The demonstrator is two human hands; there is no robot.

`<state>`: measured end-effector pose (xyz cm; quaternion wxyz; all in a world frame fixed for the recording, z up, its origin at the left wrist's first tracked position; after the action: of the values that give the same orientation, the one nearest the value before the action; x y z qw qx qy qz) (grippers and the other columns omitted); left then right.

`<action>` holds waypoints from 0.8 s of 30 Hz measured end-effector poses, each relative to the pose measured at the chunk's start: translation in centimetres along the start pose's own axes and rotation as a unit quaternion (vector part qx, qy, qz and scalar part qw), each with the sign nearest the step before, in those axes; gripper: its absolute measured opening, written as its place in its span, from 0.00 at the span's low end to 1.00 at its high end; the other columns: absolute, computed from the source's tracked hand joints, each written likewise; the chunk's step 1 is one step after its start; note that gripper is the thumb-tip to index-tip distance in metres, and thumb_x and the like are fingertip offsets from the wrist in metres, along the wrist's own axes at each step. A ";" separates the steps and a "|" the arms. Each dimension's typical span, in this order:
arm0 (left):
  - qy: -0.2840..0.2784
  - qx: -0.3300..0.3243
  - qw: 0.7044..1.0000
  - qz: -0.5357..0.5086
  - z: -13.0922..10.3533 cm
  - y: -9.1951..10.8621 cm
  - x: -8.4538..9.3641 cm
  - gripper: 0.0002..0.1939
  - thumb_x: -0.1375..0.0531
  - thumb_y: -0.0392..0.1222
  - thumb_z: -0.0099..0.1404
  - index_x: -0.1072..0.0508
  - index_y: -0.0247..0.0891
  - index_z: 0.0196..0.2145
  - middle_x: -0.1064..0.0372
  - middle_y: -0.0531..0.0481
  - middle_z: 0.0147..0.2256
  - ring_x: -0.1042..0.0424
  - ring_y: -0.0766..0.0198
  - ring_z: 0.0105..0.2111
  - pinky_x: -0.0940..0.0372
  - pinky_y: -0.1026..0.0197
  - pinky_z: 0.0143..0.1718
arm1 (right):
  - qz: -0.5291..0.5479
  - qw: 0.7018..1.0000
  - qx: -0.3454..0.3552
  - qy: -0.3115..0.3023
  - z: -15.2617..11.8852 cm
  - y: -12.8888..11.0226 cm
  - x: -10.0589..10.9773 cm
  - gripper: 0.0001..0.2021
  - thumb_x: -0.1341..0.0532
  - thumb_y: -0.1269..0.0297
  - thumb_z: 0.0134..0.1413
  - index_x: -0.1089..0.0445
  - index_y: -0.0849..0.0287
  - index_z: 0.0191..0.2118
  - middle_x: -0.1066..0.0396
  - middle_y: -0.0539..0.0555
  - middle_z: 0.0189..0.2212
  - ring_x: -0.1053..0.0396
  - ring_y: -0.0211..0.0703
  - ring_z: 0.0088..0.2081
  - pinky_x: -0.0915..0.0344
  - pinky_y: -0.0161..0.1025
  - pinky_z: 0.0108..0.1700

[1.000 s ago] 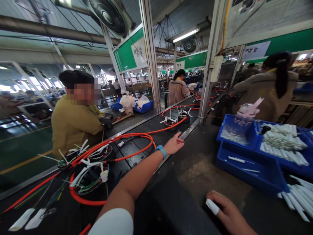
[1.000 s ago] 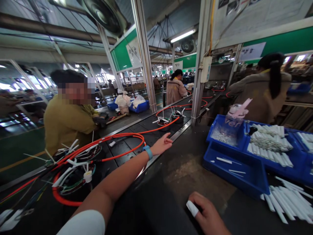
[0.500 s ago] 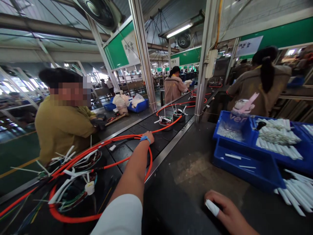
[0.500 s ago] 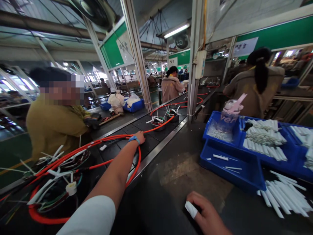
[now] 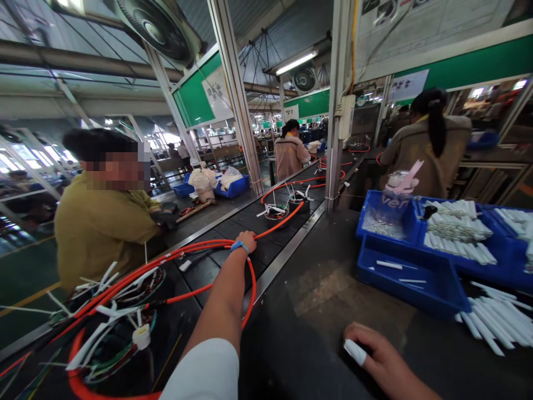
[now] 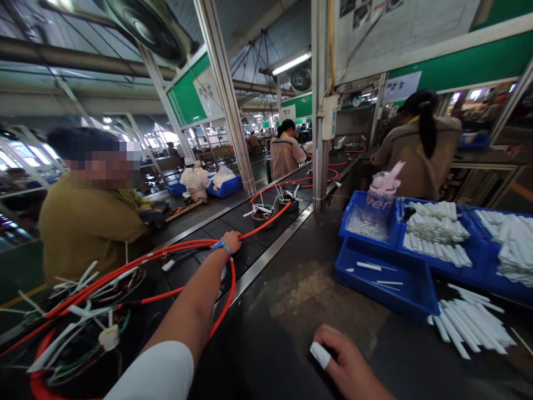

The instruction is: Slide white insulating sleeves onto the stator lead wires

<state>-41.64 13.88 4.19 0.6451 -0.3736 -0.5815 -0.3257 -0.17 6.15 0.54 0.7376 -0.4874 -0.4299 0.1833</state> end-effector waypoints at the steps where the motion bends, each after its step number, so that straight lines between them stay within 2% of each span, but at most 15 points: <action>1: 0.004 -0.001 1.000 0.000 -0.2 0.1 0.4 0.17 0.44 0.45 0.66 0.34 0.35 0.49 0.35 0.44 0.48 0.32 0.59 0.44 0.33 0.51 0.44 | 0.001 1.000 -0.001 -0.001 0.0 0.0 0.0 0.15 0.49 0.55 0.61 0.37 0.58 0.28 0.34 0.53 0.28 0.36 0.41 0.32 0.39 0.37 0.36; 4: 0.041 0.008 0.999 0.000 -0.3 -0.2 3.1 0.16 0.44 0.45 0.66 0.34 0.35 0.49 0.34 0.44 0.47 0.31 0.59 0.43 0.33 0.51 0.43 | 0.003 1.000 -0.003 -0.002 0.1 -0.1 0.0 0.16 0.49 0.54 0.61 0.38 0.59 0.27 0.34 0.52 0.28 0.36 0.41 0.31 0.40 0.37 0.36; 7: 0.111 0.025 0.994 -0.002 -0.5 -0.3 7.3 0.17 0.45 0.45 0.66 0.35 0.35 0.50 0.35 0.44 0.48 0.32 0.58 0.45 0.34 0.50 0.45 | 0.007 1.000 -0.003 -0.002 0.1 -0.1 0.1 0.16 0.49 0.54 0.61 0.37 0.59 0.28 0.34 0.52 0.28 0.36 0.41 0.32 0.40 0.37 0.36; 9: 0.158 0.012 0.987 -0.002 -1.1 0.4 10.0 0.17 0.49 0.44 0.69 0.37 0.35 0.52 0.37 0.42 0.50 0.35 0.56 0.49 0.37 0.48 0.49 | 0.011 1.000 -0.004 -0.002 0.1 -0.2 0.1 0.16 0.48 0.54 0.61 0.37 0.59 0.28 0.34 0.52 0.28 0.36 0.41 0.32 0.40 0.36 0.36; 11: 0.185 -0.027 0.982 -0.002 -2.4 1.9 11.5 0.17 0.55 0.42 0.71 0.38 0.36 0.53 0.39 0.41 0.51 0.39 0.54 0.53 0.42 0.48 0.53 | 0.012 1.000 -0.008 -0.001 0.0 -0.1 0.2 0.15 0.48 0.54 0.61 0.36 0.59 0.28 0.34 0.52 0.28 0.36 0.40 0.32 0.40 0.36 0.36; 12: 0.187 -0.053 0.981 -0.002 -3.3 2.9 11.7 0.18 0.58 0.41 0.71 0.37 0.38 0.53 0.39 0.41 0.51 0.41 0.54 0.54 0.44 0.48 0.54 | 0.011 1.000 -0.009 0.001 0.0 -0.1 0.2 0.16 0.48 0.54 0.61 0.36 0.59 0.28 0.33 0.52 0.29 0.35 0.41 0.32 0.39 0.36 0.37; 14: 0.171 -0.107 0.979 -0.002 -5.3 4.7 10.9 0.17 0.57 0.41 0.71 0.36 0.42 0.52 0.38 0.43 0.50 0.40 0.56 0.54 0.45 0.50 0.55 | 0.006 1.000 -0.008 0.003 -0.1 -0.1 0.3 0.16 0.48 0.54 0.61 0.35 0.59 0.28 0.33 0.52 0.29 0.35 0.41 0.32 0.39 0.36 0.37; 17: 0.111 -0.164 0.980 0.000 -7.6 6.1 8.2 0.16 0.53 0.39 0.70 0.35 0.46 0.52 0.35 0.48 0.48 0.36 0.59 0.50 0.42 0.53 0.52 | 0.003 1.000 -0.007 0.003 -0.2 0.0 0.3 0.15 0.47 0.54 0.60 0.34 0.58 0.29 0.33 0.52 0.29 0.35 0.41 0.33 0.39 0.37 0.37; 19: 0.066 -0.168 0.984 0.003 -8.1 5.7 6.4 0.14 0.49 0.40 0.69 0.35 0.43 0.52 0.34 0.48 0.47 0.33 0.60 0.46 0.38 0.52 0.49 | 0.006 1.000 -0.007 0.001 -0.3 -0.1 0.3 0.14 0.47 0.55 0.60 0.34 0.58 0.29 0.32 0.52 0.29 0.34 0.42 0.33 0.38 0.38 0.38; 21: 0.025 -0.144 0.989 0.008 -7.7 4.3 5.1 0.15 0.46 0.43 0.67 0.34 0.37 0.50 0.34 0.46 0.46 0.32 0.60 0.44 0.35 0.51 0.45 | 0.008 1.000 -0.003 0.001 -0.3 -0.2 0.3 0.14 0.47 0.55 0.60 0.33 0.58 0.29 0.32 0.53 0.30 0.34 0.42 0.33 0.38 0.38 0.39; 24: -0.005 -0.085 0.996 0.013 -5.9 2.0 4.6 0.16 0.44 0.45 0.66 0.33 0.34 0.48 0.34 0.44 0.46 0.31 0.60 0.42 0.32 0.52 0.42 | 0.003 1.000 0.002 0.007 -0.3 -0.4 0.3 0.15 0.48 0.54 0.60 0.34 0.59 0.28 0.32 0.52 0.29 0.35 0.42 0.33 0.39 0.37 0.38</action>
<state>-36.40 9.86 8.29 0.6121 -0.4364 -0.5502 -0.3635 0.22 6.00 0.95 0.7411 -0.4884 -0.4230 0.1826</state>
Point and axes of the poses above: each hand's wrist, its own z-axis towards the middle knuckle, its own x-axis out of the back of the hand, y = z × x, the point moved 7 cm from there along z, towards the middle knuckle
